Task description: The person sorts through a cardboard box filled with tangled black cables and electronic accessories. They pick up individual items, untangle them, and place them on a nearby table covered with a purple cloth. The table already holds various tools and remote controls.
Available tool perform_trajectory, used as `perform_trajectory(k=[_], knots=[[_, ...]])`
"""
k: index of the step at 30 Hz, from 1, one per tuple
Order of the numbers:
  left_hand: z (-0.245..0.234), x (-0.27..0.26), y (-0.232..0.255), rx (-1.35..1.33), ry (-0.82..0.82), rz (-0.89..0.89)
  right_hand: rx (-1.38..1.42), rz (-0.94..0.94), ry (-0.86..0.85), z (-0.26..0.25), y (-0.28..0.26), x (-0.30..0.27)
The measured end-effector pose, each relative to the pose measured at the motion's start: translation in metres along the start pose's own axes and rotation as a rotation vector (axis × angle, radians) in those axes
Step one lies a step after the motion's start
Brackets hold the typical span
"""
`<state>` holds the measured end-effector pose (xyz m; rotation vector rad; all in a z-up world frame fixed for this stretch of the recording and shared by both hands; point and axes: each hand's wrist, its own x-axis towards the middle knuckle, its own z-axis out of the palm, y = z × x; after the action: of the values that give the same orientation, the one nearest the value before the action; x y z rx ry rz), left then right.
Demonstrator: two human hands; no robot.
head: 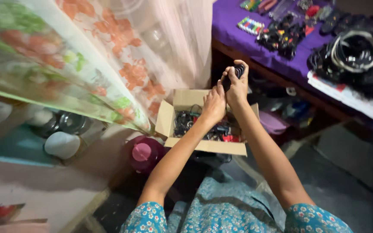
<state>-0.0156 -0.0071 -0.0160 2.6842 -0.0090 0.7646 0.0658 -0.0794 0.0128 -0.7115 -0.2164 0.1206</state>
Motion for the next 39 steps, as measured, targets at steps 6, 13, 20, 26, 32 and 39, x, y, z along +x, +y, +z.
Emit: perform_trajectory(k=[6, 13, 20, 26, 32, 39], knots=[[0.046, -0.029, -0.019, -0.235, -0.182, -0.04, 0.075, 0.084, 0.113, -0.058, 0.029, -0.016], [0.105, -0.06, -0.051, -0.362, -0.412, 0.037, -0.192, 0.21, -0.031, -0.152, 0.034, -0.03], [0.162, -0.098, -0.103, -0.286, -0.694, -0.122, -0.369, 0.659, 0.201, -0.259, 0.086, -0.052], [0.212, -0.159, -0.167, -0.338, -0.62, -0.215, -0.459, 0.896, 0.224, -0.355, 0.164, -0.103], [0.256, -0.202, -0.197, -0.474, -0.591, -0.342, -0.52, 0.968, 0.152, -0.403, 0.219, -0.133], [0.288, -0.221, -0.208, -0.536, -0.584, -0.435, -1.079, 0.778, -0.179, -0.414, 0.255, -0.139]])
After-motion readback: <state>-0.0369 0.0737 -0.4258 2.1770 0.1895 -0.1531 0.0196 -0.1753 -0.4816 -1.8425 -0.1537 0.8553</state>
